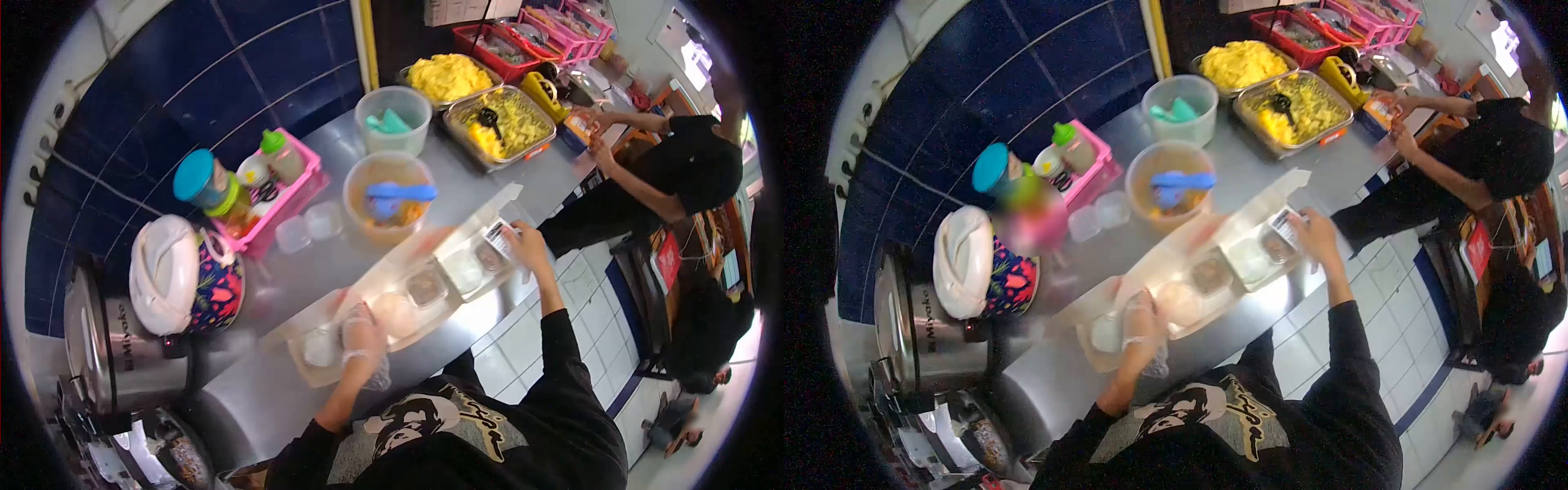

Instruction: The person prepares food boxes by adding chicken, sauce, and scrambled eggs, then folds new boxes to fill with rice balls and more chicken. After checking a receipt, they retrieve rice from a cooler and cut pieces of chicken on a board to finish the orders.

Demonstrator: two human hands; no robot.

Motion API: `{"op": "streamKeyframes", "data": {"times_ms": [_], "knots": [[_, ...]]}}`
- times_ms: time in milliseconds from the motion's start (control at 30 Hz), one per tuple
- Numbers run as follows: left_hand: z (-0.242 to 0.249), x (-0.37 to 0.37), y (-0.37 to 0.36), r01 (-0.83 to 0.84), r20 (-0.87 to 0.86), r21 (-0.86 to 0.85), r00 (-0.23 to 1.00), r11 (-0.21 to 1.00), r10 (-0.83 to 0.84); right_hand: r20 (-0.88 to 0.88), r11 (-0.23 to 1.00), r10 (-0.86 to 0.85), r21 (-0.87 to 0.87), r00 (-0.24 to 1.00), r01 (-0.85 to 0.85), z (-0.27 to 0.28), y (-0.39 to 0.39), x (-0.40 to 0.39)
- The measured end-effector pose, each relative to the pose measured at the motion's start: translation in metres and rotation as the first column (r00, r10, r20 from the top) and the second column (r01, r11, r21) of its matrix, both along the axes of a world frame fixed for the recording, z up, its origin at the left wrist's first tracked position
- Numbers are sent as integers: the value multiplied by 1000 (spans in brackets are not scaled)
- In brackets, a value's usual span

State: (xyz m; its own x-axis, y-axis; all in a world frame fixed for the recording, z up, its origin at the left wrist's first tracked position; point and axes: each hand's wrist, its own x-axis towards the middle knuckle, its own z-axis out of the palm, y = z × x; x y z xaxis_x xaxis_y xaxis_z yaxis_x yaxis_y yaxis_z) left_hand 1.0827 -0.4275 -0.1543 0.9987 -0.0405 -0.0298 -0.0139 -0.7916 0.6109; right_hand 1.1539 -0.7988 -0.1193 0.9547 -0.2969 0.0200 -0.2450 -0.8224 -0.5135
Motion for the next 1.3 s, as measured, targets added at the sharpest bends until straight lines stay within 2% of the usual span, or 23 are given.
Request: {"op": "streamKeyframes", "data": {"times_ms": [133,167,233,300,367,400,433,500,533,567,633,667,733,800,900,967,1033,1100,1133,1167,1233,1267,1300], "knots": [[47,116,-267,84,-59,-25,995,996,-85,-31,997,-55,-50,998,54,31,-264,122],[41,134,-309,50,31,-35,998,998,-49,-43,998,-40,-48,998,38,36,-305,144],[34,155,-361,1,109,-44,994,999,3,-30,989,-10,-151,1000,5,34,-357,176],[36,187,-414,-30,-97,-116,995,993,19,3,983,37,-178,999,-35,30,-414,210],[45,211,-460,-77,-115,-137,991,988,62,-29,965,102,-239,994,-106,32,-460,238],[51,217,-475,-106,-131,-163,988,981,85,7,971,54,-234,999,-51,32,-474,248],[58,219,-484,-119,-134,-156,986,981,99,3,972,67,-227,998,-65,45,-472,249],[71,216,-492,-169,-217,-147,967,975,135,242,884,-58,-438,968,162,79,-455,244],[79,203,-493,-234,-243,-411,960,881,142,329,897,-51,-401,943,188,103,-440,233],[85,191,-488,-251,-249,-407,955,878,158,322,901,-36,-400,946,171,122,-430,218],[94,163,-471,70,215,-276,977,958,-10,112,994,-37,106,993,25,143,-411,180],[95,148,-462,55,214,-271,977,961,5,234,940,20,326,972,-98,131,-397,161],[96,121,-445,36,266,266,958,963,-110,404,736,63,599,912,-316,101,-349,117],[73,112,-425,64,271,306,951,950,-151,244,665,239,665,940,-341,85,-298,69],[54,110,-412,65,274,306,949,950,-153,405,685,469,395,785,-613,-4,-261,30],[63,115,-411,35,275,266,955,963,-111,297,731,529,317,795,-604,-25,-254,20],[83,117,-413,65,285,230,949,971,-131,181,765,572,232,800,-600,-17,-246,18],[75,118,-412,81,300,224,942,971,-148,96,778,627,-23,773,-628,15,-236,31],[69,118,-410,98,312,220,935,971,-165,178,775,630,-84,756,-626,11,-230,38],[48,114,-408,97,315,218,935,971,-164,179,775,630,-87,755,-626,12,-227,41],[-1,102,-407,-102,-131,56,985,993,109,285,785,588,28,757,-619,16,-220,45],[9,99,-409,-103,-128,54,986,993,109,388,747,566,132,727,-652,38,-224,49],[34,96,-413,58,-35,126,998,990,-54,470,754,527,125,708,-645,71,-232,57]]}}
